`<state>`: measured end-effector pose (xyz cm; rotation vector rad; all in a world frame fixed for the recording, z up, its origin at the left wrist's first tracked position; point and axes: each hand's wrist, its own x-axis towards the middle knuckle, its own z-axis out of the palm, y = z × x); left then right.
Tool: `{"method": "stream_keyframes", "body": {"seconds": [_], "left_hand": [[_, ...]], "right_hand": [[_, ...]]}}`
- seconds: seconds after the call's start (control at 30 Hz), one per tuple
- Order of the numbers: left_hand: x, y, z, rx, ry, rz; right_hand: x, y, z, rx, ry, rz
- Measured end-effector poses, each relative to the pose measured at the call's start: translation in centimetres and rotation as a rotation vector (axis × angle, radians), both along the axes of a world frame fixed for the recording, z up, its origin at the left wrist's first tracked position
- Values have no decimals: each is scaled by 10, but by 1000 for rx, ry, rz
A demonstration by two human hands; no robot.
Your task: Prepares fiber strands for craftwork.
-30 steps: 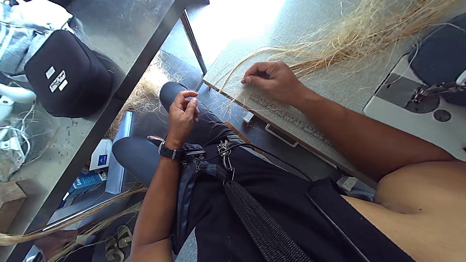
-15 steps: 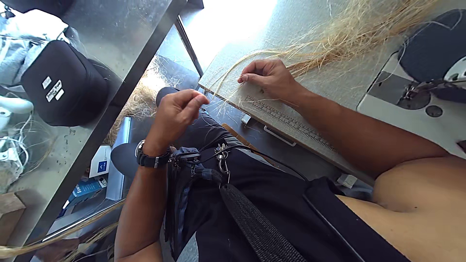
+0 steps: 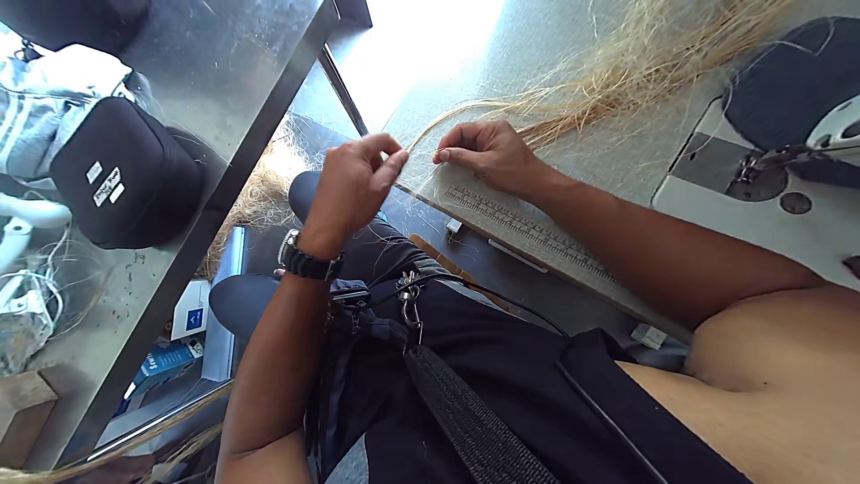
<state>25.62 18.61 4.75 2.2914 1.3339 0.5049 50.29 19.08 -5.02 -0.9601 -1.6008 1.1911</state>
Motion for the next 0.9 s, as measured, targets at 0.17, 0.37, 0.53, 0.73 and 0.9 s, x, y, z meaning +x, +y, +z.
{"method": "stream_keyframes", "body": {"seconds": [0.17, 0.37, 0.53, 0.73, 0.9], "left_hand": [[-15, 10, 13, 18, -134, 5], [-18, 7, 4, -85, -394, -1], [-19, 2, -4, -165, -680, -70], [-28, -23, -5, -210, -981, -153], [-62, -32, -7, -283, -1166, -171]], "right_hand": [[-1, -1, 1, 11, -29, -10], [-2, -1, 0, 140, -87, -15], [0, -2, -5, 428, -450, -108], [7, 3, -6, 507, -523, -217], [16, 8, -1, 492, -604, -294]]}}
